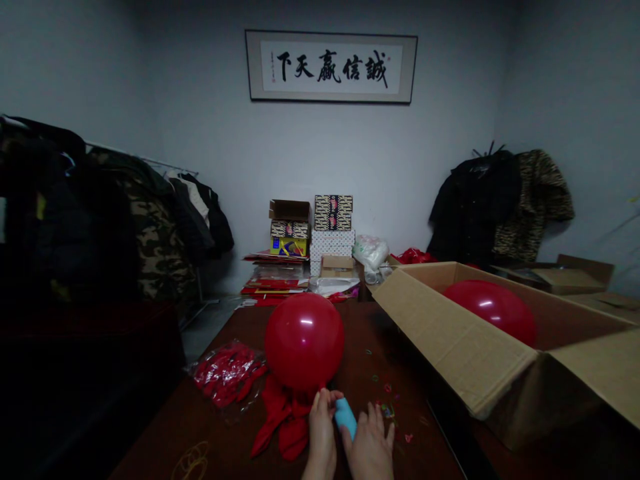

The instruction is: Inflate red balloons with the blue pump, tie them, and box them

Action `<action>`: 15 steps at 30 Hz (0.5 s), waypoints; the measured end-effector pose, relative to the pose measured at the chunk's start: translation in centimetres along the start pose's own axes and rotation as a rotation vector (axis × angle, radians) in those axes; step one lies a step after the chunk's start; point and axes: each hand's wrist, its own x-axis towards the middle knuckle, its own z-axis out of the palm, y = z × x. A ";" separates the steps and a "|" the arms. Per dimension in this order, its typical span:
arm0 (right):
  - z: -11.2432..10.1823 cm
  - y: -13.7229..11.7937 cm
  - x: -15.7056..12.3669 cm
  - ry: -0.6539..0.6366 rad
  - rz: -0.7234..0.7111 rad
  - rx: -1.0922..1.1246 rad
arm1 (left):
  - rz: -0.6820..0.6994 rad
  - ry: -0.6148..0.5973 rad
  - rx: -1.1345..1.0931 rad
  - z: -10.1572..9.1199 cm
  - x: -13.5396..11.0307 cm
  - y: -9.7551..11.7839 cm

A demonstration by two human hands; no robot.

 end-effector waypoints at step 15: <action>-2.0 8.6 5.1 0.031 -0.086 -0.009 | 0.059 -0.059 0.169 1.3 0.3 -0.1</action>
